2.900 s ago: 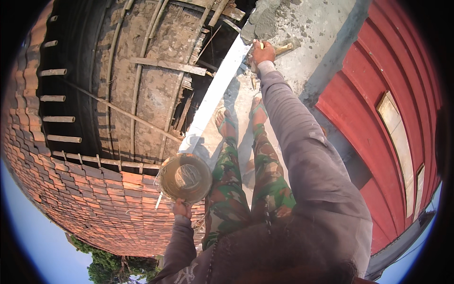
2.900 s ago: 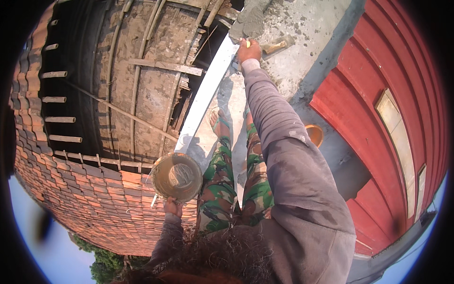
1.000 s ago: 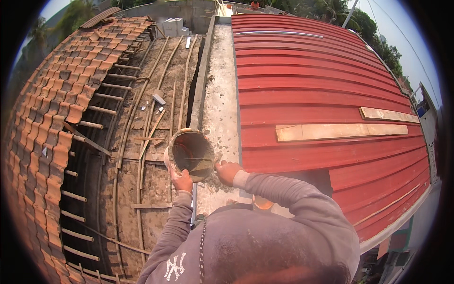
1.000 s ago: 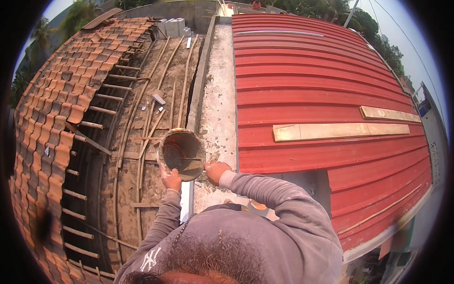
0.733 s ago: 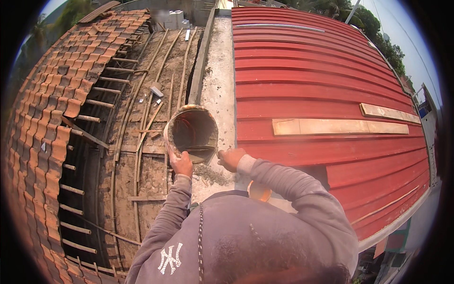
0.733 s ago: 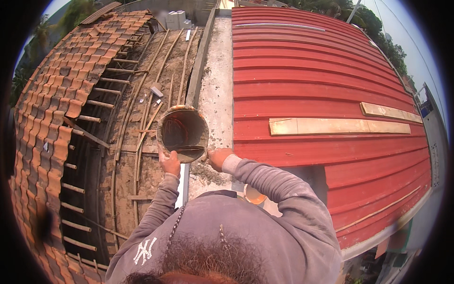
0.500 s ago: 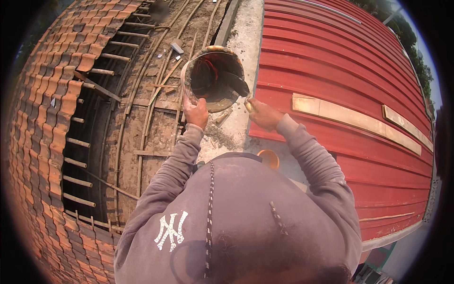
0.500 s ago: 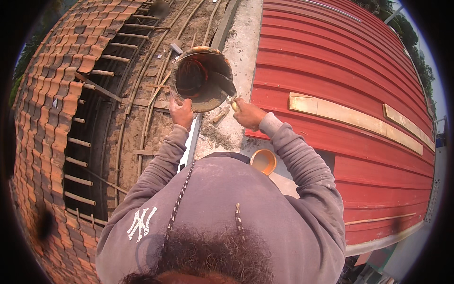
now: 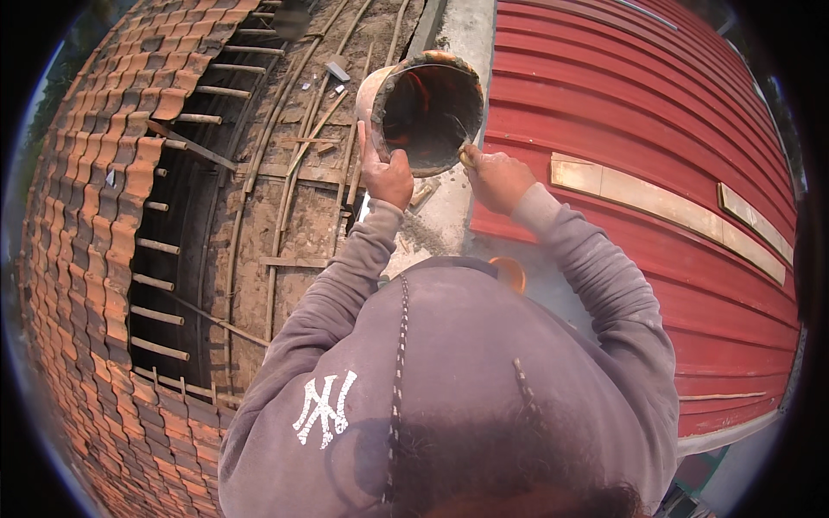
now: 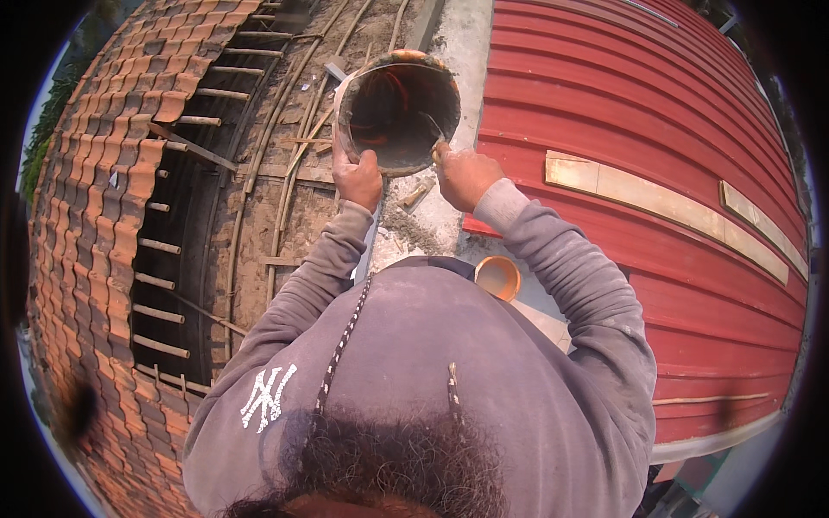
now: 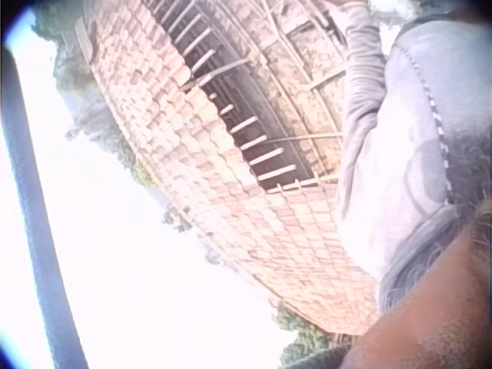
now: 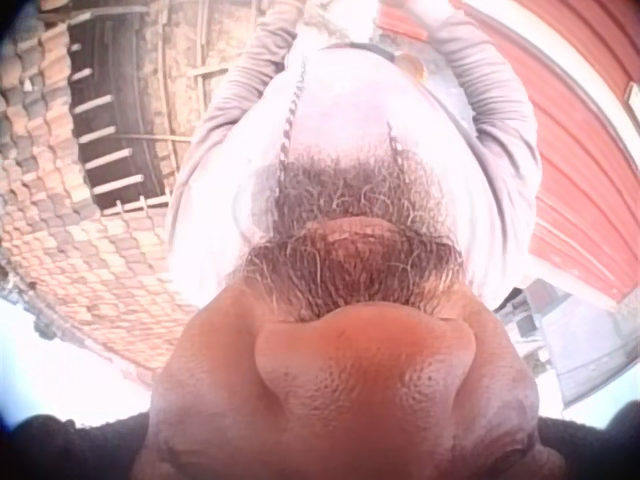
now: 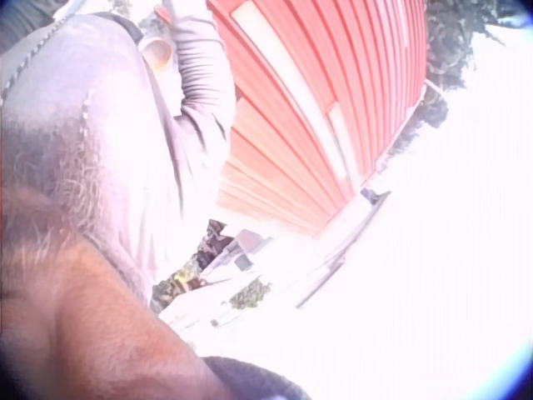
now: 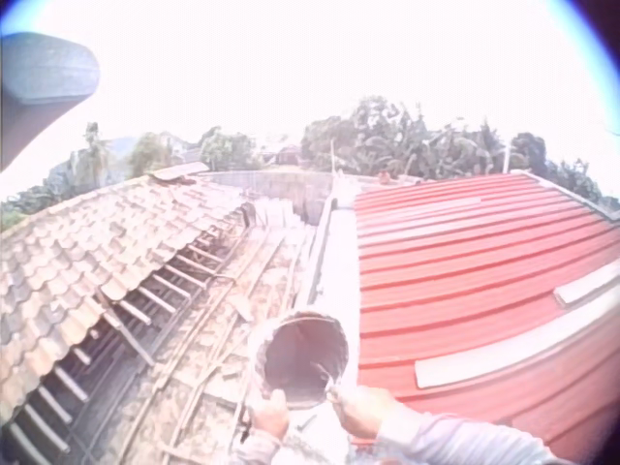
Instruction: The person applies wet mortar to a concrete ledge on a roof using a trowel. The person scoops mortar from a small bucket and spreads it onto the concrete surface, smoothing it alongside a white plastic guide.
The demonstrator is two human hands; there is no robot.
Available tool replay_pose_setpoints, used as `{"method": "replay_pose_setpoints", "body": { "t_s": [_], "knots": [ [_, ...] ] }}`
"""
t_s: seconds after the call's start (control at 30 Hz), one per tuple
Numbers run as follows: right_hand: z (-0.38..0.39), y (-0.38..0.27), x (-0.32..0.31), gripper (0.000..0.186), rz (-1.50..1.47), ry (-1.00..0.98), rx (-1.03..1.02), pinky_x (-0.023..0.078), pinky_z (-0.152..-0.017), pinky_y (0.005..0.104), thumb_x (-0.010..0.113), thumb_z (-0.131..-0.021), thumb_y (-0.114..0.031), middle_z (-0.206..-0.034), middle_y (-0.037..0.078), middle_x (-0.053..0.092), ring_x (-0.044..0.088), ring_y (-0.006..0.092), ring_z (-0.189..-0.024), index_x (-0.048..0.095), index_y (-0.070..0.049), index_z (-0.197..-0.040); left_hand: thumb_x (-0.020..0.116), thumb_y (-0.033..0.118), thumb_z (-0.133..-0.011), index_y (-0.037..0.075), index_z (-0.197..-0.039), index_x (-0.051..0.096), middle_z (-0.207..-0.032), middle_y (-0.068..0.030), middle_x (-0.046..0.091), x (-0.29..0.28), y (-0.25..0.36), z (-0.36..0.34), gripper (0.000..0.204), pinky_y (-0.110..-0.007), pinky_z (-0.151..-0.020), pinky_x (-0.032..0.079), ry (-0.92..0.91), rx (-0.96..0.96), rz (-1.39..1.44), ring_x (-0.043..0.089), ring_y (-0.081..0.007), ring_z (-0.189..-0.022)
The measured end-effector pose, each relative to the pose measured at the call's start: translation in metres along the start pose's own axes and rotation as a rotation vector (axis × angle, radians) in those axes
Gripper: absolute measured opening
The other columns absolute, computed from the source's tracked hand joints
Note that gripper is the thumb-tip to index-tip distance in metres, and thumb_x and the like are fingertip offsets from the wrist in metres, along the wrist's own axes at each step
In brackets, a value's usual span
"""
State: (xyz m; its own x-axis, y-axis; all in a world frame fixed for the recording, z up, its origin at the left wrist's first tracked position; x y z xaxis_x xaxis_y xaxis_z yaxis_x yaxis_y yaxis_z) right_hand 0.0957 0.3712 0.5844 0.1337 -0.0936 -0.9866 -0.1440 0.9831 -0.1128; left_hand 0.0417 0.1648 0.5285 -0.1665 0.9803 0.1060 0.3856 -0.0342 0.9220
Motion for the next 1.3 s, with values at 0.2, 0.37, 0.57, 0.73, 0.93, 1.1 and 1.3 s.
{"method": "replay_pose_setpoints", "body": {
  "t_s": [0.2,0.37,0.57,0.73,0.93,1.1,1.3],
  "knots": [
    [0.027,0.026,-0.067,0.039,0.052,0.304,-0.045,0.060,-0.075,0.0541,0.051,-0.106,-0.031,-0.101,0.022,0.072,0.074,0.0421,-0.089,0.058,-0.019,-0.143,0.051,-0.007,-0.086,-0.005,-0.163,0.025,-0.163,-0.0221,0.039,-0.006,0.003,0.000,0.082,-0.031,-0.118,0.037,-0.110,-0.082,-0.027,0.046,-0.0245,-0.145],
    [0.026,0.046,-0.010,0.043,-0.087,0.039,0.112,0.059,-0.074,0.0546,0.049,-0.108,-0.033,-0.095,0.024,0.072,0.073,0.0432,-0.085,0.057,-0.008,-0.142,0.050,-0.008,-0.087,0.000,-0.165,0.027,-0.165,-0.0237,0.038,0.003,0.014,-0.005,0.082,-0.030,-0.109,0.045,-0.052,0.052,0.023,0.053,-0.0238,-0.140],
    [0.027,-0.009,-0.011,0.040,-0.934,-0.337,0.340,0.056,-0.087,0.0554,0.050,-0.107,-0.028,-0.098,0.025,0.073,0.072,0.0428,-0.101,0.061,-0.005,-0.138,0.059,-0.002,-0.089,-0.006,-0.147,0.047,-0.131,-0.0116,0.065,0.004,-0.013,0.007,0.060,-0.030,-0.098,0.051,-0.050,-0.154,0.087,0.064,-0.0180,-0.110],
    [0.019,0.022,-0.043,0.047,-0.284,0.383,0.052,0.059,-0.084,0.0526,0.062,-0.098,-0.023,-0.106,0.022,0.069,0.071,0.0402,-0.101,0.057,-0.013,-0.144,0.066,0.002,-0.090,-0.004,-0.132,0.054,-0.119,-0.0098,0.067,0.006,-0.016,0.006,0.044,-0.030,-0.090,0.052,-0.016,-0.240,0.222,0.064,-0.0182,-0.102],
    [0.020,0.003,-0.014,0.050,-0.204,0.189,-0.110,0.060,-0.083,0.0514,0.061,-0.094,-0.019,-0.113,0.021,0.069,0.072,0.0398,-0.102,0.057,-0.012,-0.143,0.065,0.001,-0.090,-0.004,-0.128,0.055,-0.119,-0.0108,0.068,0.005,0.020,0.003,0.040,-0.031,-0.096,0.051,-0.124,0.081,-0.043,0.064,-0.0184,-0.109],
    [0.016,0.007,-0.056,0.048,-0.208,0.448,-0.056,0.060,-0.077,0.0506,0.064,-0.095,-0.019,-0.103,0.018,0.065,0.071,0.0401,-0.093,0.059,-0.020,-0.143,0.061,-0.004,-0.091,-0.002,-0.142,0.050,-0.128,-0.0091,0.064,0.007,0.021,0.004,0.053,-0.030,-0.100,0.049,-0.235,-0.088,0.171,0.062,-0.0165,-0.113],
    [0.020,0.021,-0.024,0.050,-0.199,0.362,-0.242,0.059,-0.076,0.0517,0.065,-0.094,-0.019,-0.102,0.017,0.063,0.070,0.0397,-0.090,0.058,-0.022,-0.144,0.061,-0.005,-0.093,-0.003,-0.142,0.051,-0.129,-0.0098,0.065,-0.007,0.024,0.000,0.049,-0.031,-0.102,0.050,-0.244,-0.062,0.202,0.064,-0.0183,-0.114]
  ]
}}
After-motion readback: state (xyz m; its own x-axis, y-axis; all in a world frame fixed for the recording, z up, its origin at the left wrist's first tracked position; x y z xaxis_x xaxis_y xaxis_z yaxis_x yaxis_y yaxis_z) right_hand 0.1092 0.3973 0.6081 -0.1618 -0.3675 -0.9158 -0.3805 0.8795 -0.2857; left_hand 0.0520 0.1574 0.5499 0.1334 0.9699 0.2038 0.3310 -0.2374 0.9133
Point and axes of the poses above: each hand's wrist, its own z-axis away from the middle knuckle, its own x-axis out of the palm, y = z × x, the point moved 7 cm from there along -z, towards the middle knuckle
